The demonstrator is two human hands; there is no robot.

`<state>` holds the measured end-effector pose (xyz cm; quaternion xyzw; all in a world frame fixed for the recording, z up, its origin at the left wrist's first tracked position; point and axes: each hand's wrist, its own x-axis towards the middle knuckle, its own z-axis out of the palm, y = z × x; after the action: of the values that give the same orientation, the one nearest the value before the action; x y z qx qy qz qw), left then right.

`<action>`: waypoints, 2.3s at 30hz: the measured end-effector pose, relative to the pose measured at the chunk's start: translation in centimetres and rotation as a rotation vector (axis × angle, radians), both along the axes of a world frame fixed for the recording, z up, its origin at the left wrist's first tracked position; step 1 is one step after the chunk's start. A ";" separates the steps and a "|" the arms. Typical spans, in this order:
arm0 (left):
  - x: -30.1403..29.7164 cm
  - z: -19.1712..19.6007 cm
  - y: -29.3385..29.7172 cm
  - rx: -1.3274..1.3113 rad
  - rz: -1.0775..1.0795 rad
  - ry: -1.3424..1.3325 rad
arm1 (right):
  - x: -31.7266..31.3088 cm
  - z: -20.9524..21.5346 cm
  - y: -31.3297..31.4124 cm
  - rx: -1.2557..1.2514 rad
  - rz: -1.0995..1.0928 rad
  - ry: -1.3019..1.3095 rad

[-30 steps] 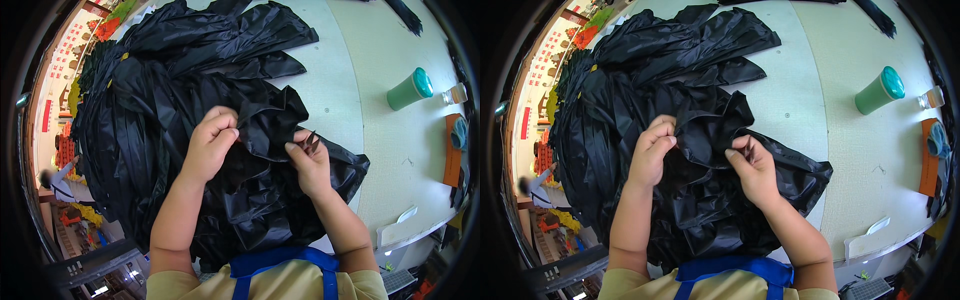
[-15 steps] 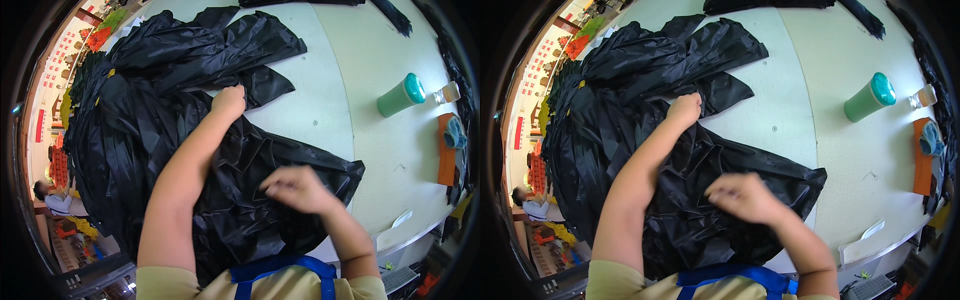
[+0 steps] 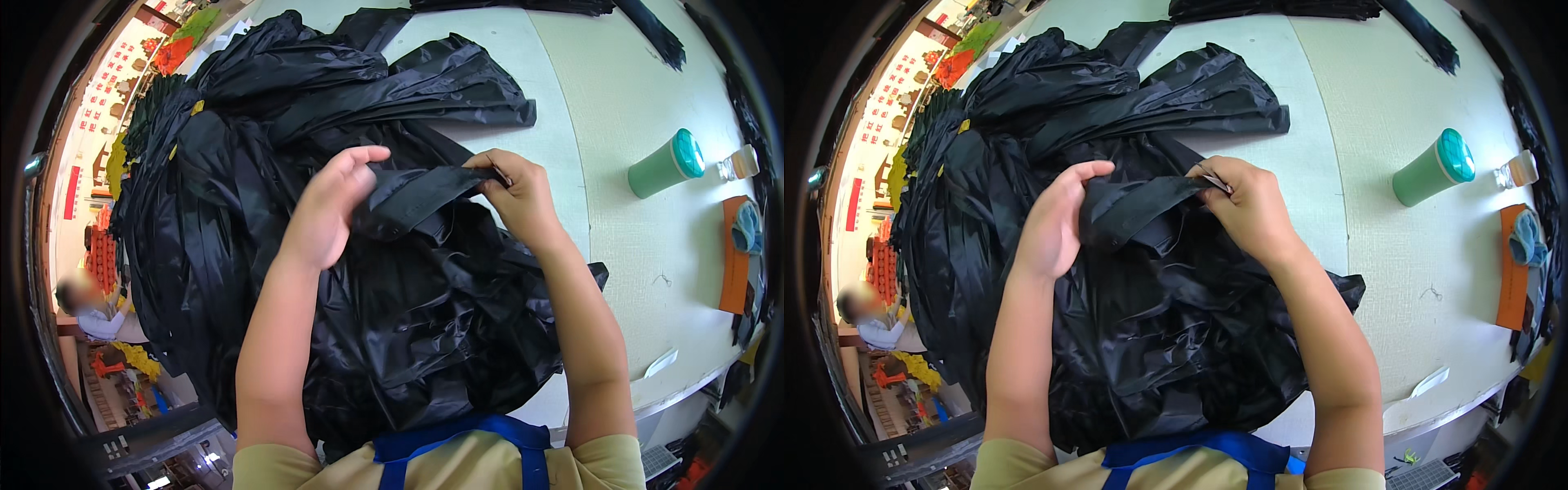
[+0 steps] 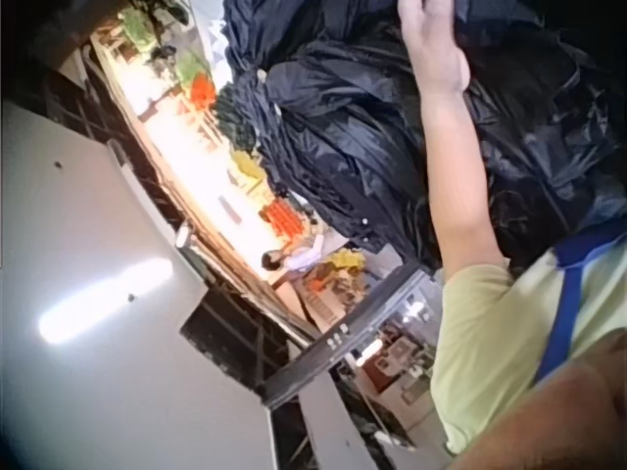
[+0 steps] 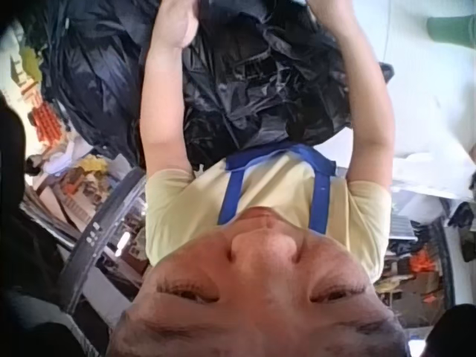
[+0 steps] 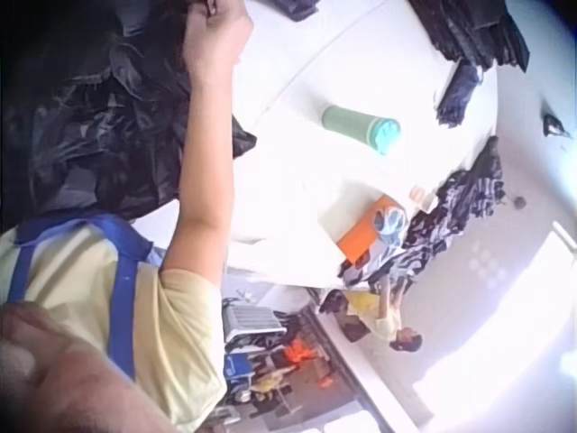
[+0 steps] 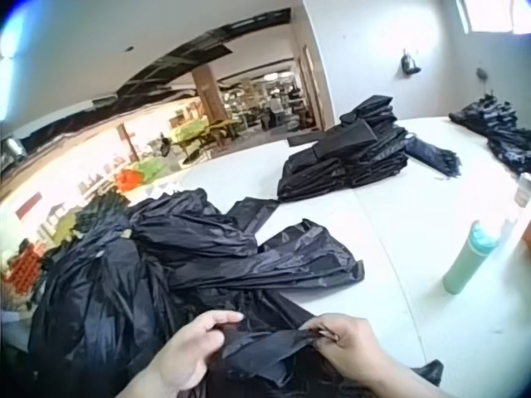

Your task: The person uses small scissors to trim loose threads and edges from a large pile of black fabric pieces on a table. The person repeatedly picks up fabric sections, snips edges, and places them back on the pile.

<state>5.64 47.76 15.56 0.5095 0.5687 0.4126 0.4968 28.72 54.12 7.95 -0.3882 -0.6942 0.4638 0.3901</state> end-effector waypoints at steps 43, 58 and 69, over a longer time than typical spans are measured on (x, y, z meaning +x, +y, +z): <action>4.3 1.2 -3.0 -0.255 0.160 -0.441 | -0.4 4.1 -6.8 0.759 0.031 0.058; 4.8 1.6 -3.0 -0.279 0.134 -0.485 | 1.0 3.9 -4.9 0.979 -0.191 -0.114; 4.1 -0.3 -2.0 -0.207 -0.110 0.086 | 1.2 2.0 -3.8 0.499 -0.208 0.222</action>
<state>9.77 45.75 15.30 0.5032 0.6000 0.3015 0.5440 29.88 50.30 9.93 -0.2962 -0.6965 0.2758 0.5925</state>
